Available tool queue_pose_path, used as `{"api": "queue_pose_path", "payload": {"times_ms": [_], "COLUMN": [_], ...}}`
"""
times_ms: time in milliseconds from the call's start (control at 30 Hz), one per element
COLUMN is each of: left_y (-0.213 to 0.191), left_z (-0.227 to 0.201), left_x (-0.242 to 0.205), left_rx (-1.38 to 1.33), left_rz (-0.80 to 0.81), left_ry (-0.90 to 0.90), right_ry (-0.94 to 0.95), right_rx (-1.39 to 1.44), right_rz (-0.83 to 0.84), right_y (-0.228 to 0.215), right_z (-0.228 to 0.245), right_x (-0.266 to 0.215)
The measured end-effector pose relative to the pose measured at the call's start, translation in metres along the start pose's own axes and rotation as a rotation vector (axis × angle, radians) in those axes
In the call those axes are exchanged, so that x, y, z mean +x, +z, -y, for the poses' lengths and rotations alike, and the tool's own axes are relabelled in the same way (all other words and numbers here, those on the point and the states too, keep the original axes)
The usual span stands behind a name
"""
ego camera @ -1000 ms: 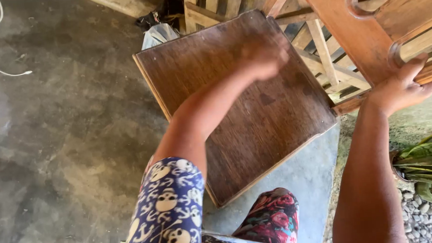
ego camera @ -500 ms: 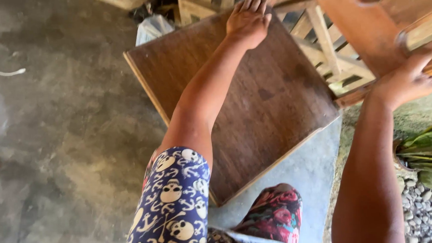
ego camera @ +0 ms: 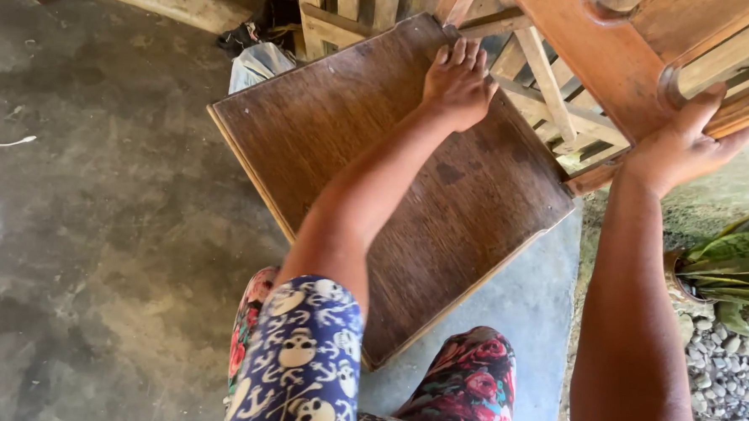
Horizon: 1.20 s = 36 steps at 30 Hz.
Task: Sanding the wooden seat of a chair using sandpaper to prepare the surface.
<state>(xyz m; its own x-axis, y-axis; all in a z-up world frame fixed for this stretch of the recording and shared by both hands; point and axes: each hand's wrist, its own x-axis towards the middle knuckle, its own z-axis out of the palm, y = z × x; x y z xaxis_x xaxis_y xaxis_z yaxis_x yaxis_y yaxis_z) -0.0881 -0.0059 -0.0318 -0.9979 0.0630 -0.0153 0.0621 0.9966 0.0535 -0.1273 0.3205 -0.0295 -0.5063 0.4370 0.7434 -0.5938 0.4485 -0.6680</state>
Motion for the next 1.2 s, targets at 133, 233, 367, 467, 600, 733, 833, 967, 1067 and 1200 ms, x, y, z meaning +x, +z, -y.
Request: {"api": "queue_pose_path", "payload": {"times_ms": [133, 233, 367, 467, 600, 733, 833, 967, 1067, 1200], "left_y": [0.000, 0.014, 0.017, 0.022, 0.029, -0.037, 0.054, -0.042, -0.026, -0.023], "left_z": [0.025, 0.023, 0.026, 0.037, 0.026, -0.038, -0.111, -0.027, 0.024, 0.002], "left_x": [0.022, 0.037, 0.024, 0.038, 0.054, -0.041, -0.023, -0.051, -0.033, -0.063], "left_rx": [-0.029, -0.031, 0.054, 0.022, 0.009, -0.491, -0.099, -0.539, -0.177, -0.040], "left_rz": [-0.038, -0.060, -0.128, -0.036, -0.121, 0.047, -0.119, 0.150, -0.134, 0.083], "left_ry": [-0.024, -0.055, 0.066, 0.139, 0.036, -0.022, 0.559, 0.354, -0.007, 0.110], "right_ry": [0.037, 0.005, 0.198, 0.085, -0.042, 0.093, -0.026, 0.006, -0.047, -0.124], "right_rx": [-0.082, -0.095, -0.125, -0.062, -0.007, -0.044, -0.109, -0.111, -0.020, 0.075], "right_rz": [-0.049, -0.024, -0.034, -0.030, -0.010, -0.017, -0.067, -0.083, -0.057, -0.026], "right_y": [-0.001, 0.000, 0.004, 0.003, 0.002, 0.001, 0.003, 0.002, 0.004, 0.006], "right_z": [-0.021, -0.010, 0.000, 0.006, 0.006, -0.014, -0.022, -0.020, 0.000, 0.013], "right_x": [0.003, -0.001, 0.000, -0.002, -0.001, -0.003, 0.002, 0.002, -0.001, -0.001]}}
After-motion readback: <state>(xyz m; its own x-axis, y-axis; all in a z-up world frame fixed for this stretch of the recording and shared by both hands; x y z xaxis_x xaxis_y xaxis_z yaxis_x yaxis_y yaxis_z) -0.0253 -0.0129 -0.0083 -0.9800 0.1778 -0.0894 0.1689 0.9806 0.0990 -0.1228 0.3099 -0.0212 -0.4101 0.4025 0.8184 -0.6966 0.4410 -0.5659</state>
